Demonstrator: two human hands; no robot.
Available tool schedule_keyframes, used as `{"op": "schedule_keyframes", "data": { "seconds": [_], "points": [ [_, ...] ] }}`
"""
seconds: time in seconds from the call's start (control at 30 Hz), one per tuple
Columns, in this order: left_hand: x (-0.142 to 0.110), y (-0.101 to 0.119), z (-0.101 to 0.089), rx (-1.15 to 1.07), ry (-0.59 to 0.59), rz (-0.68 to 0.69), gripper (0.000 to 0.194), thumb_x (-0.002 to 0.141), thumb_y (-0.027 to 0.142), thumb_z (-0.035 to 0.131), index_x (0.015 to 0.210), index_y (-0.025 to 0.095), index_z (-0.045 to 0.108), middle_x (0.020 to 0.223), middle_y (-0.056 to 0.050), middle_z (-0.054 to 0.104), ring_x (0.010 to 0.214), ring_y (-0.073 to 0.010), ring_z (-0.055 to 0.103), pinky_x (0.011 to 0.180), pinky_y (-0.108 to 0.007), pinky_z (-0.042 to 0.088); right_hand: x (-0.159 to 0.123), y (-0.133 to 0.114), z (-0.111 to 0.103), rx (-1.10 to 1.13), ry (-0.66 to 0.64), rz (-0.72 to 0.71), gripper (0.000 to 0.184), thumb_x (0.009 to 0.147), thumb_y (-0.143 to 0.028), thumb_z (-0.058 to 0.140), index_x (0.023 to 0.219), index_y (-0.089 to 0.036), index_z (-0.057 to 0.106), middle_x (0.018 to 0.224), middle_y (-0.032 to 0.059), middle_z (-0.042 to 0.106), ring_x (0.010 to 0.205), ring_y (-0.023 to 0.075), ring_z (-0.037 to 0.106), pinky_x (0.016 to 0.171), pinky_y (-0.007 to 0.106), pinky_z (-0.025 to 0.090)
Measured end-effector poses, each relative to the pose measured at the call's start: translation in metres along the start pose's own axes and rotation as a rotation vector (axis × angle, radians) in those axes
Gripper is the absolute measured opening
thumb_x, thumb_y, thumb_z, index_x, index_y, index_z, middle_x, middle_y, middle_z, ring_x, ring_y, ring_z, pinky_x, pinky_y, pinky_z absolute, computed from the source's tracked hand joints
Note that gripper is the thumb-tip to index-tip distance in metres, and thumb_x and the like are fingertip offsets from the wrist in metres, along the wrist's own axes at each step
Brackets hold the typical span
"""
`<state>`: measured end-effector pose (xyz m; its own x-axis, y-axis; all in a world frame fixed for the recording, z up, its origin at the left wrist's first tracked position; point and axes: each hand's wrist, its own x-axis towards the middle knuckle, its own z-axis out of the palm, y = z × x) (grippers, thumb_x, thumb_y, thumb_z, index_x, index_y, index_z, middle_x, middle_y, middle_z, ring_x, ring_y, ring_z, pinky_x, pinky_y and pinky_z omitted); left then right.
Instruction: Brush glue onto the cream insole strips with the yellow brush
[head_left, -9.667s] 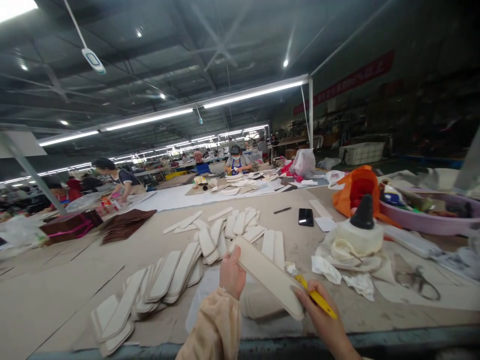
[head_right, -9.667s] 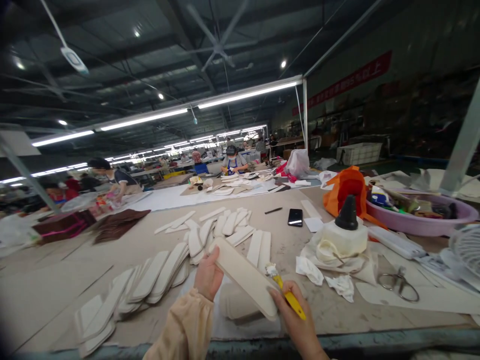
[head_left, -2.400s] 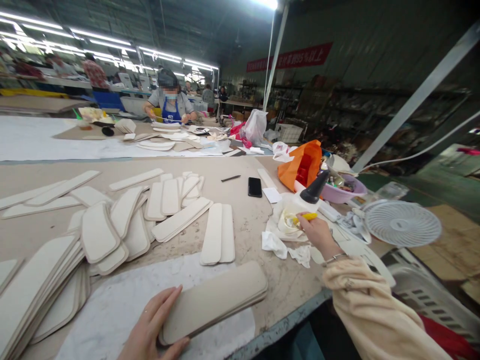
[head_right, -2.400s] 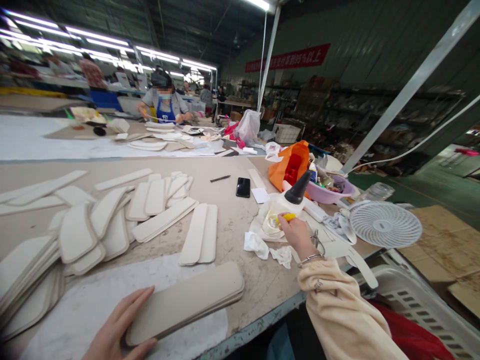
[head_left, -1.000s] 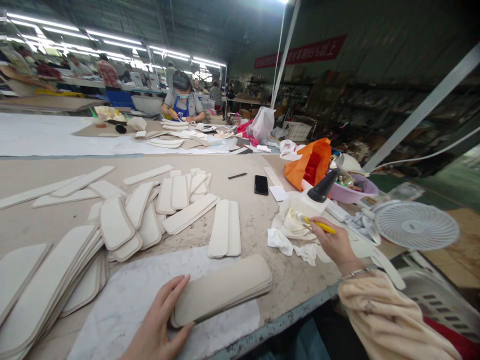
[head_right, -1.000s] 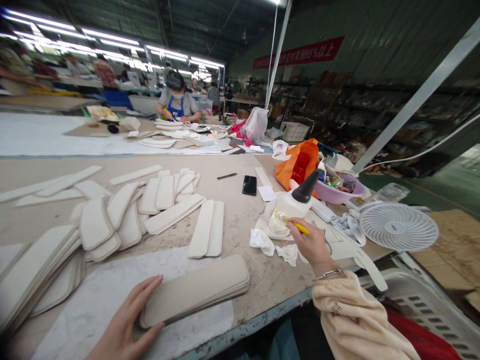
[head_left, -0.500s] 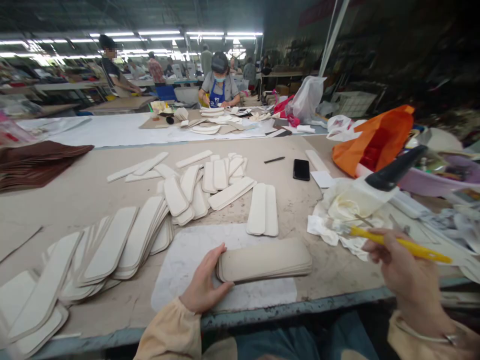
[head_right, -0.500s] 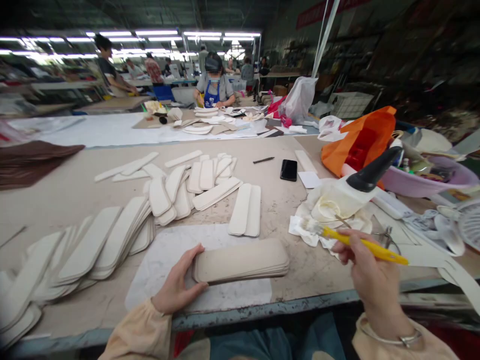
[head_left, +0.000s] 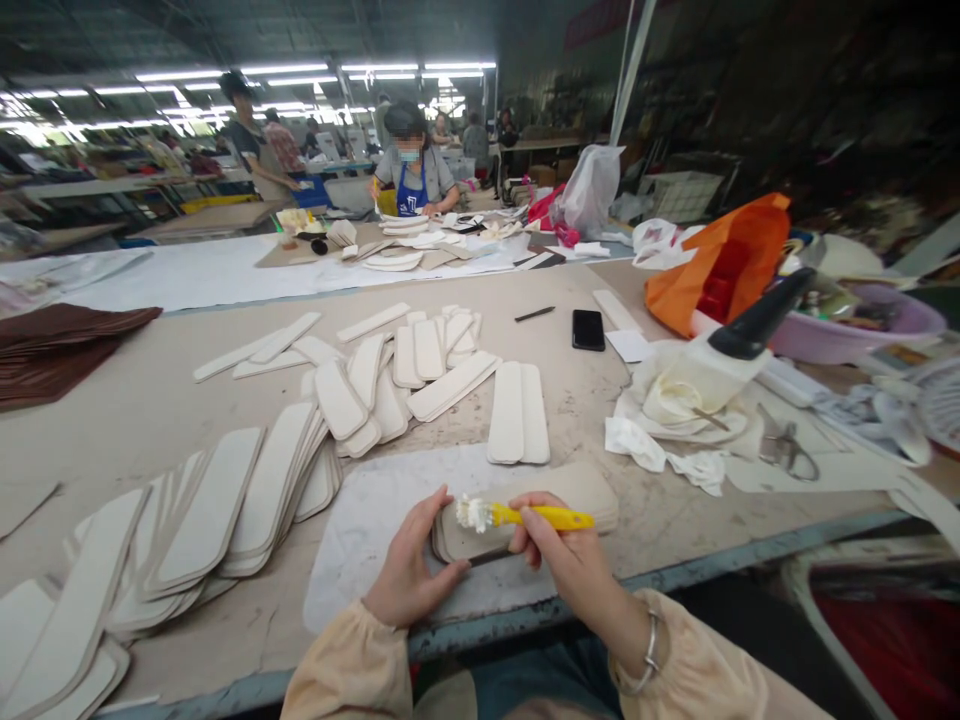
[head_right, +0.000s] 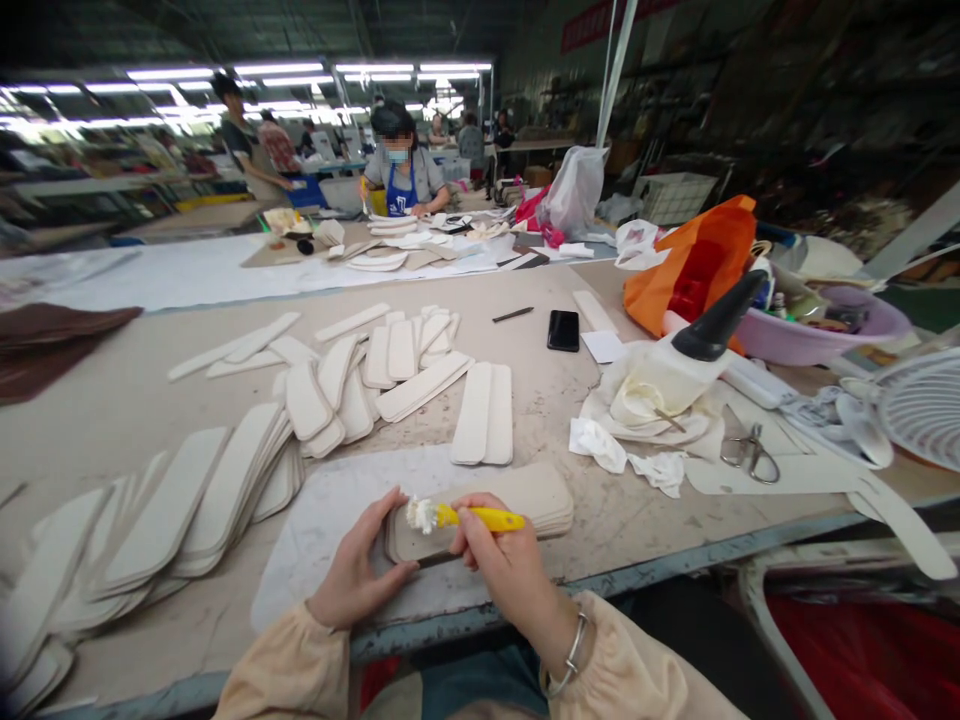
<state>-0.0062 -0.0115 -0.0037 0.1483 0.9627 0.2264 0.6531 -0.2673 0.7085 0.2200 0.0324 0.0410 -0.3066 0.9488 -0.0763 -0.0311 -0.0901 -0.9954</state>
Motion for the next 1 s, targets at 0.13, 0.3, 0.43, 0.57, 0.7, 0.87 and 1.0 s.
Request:
{"op": "schedule_keyframes", "data": {
  "seconds": [0.13,0.3,0.43,0.57,0.7,0.87,1.0],
  "points": [
    [0.001,0.000,0.001,0.002,0.005,-0.005,0.080,0.077,0.029,0.066,0.144,0.022,0.022,0.135,-0.014,0.047,0.125,-0.0289,0.047,0.106,-0.051,0.039,0.004,0.004,0.010,-0.030,-0.052,0.020,0.032,0.091,-0.048,0.048,0.097,-0.019,0.059,0.063,-0.0013,0.062,0.050,0.0106,0.052,0.050,0.022,0.043],
    [0.001,0.000,0.001,0.018,0.008,-0.002,0.079,0.078,0.029,0.065,0.144,0.022,0.022,0.134,-0.013,0.048,0.124,-0.0281,0.047,0.106,-0.049,0.040,0.006,0.008,0.005,-0.104,-0.031,0.022,0.032,0.091,-0.049,0.047,0.095,-0.019,0.060,0.061,-0.0009,0.062,0.049,0.0114,0.053,0.050,0.023,0.043],
    [0.001,0.000,0.001,0.048,0.004,0.007,0.076,0.080,0.031,0.063,0.144,0.022,0.022,0.134,-0.013,0.048,0.125,-0.0279,0.046,0.107,-0.049,0.039,0.006,0.009,-0.014,-0.128,0.070,0.016,0.034,0.090,-0.050,0.049,0.093,-0.019,0.060,0.059,-0.0004,0.061,0.047,0.0119,0.051,0.048,0.024,0.042],
    [0.000,-0.003,0.001,0.070,0.009,0.022,0.076,0.080,0.033,0.064,0.143,0.023,0.022,0.134,-0.013,0.048,0.125,-0.0284,0.047,0.106,-0.049,0.040,0.004,0.006,-0.046,-0.178,0.213,-0.010,0.036,0.089,-0.052,0.048,0.091,-0.018,0.061,0.057,-0.0008,0.058,0.045,0.0120,0.049,0.045,0.024,0.040],
    [0.000,-0.007,0.003,0.091,0.018,0.011,0.076,0.080,0.034,0.063,0.143,0.024,0.023,0.133,-0.013,0.049,0.124,-0.0282,0.048,0.105,-0.049,0.042,0.002,0.003,-0.080,-0.265,0.374,-0.030,0.039,0.087,-0.054,0.049,0.087,-0.017,0.061,0.054,-0.0005,0.057,0.043,0.0127,0.048,0.043,0.025,0.038],
    [0.000,-0.009,0.004,0.102,0.021,0.018,0.075,0.080,0.033,0.063,0.143,0.025,0.024,0.133,-0.011,0.049,0.124,-0.0276,0.048,0.106,-0.048,0.041,0.001,0.001,-0.114,-0.446,0.551,-0.081,0.037,0.088,-0.051,0.048,0.086,-0.016,0.063,0.056,0.0004,0.058,0.045,0.0134,0.049,0.048,0.027,0.041],
    [0.000,-0.008,0.004,0.108,0.025,0.026,0.075,0.080,0.033,0.063,0.143,0.024,0.024,0.133,-0.012,0.049,0.123,-0.0277,0.048,0.105,-0.048,0.042,-0.001,-0.001,-0.115,-0.536,0.587,-0.167,0.035,0.089,-0.047,0.049,0.079,-0.017,0.062,0.057,0.0008,0.059,0.047,0.0135,0.050,0.049,0.026,0.041]
  ]
}}
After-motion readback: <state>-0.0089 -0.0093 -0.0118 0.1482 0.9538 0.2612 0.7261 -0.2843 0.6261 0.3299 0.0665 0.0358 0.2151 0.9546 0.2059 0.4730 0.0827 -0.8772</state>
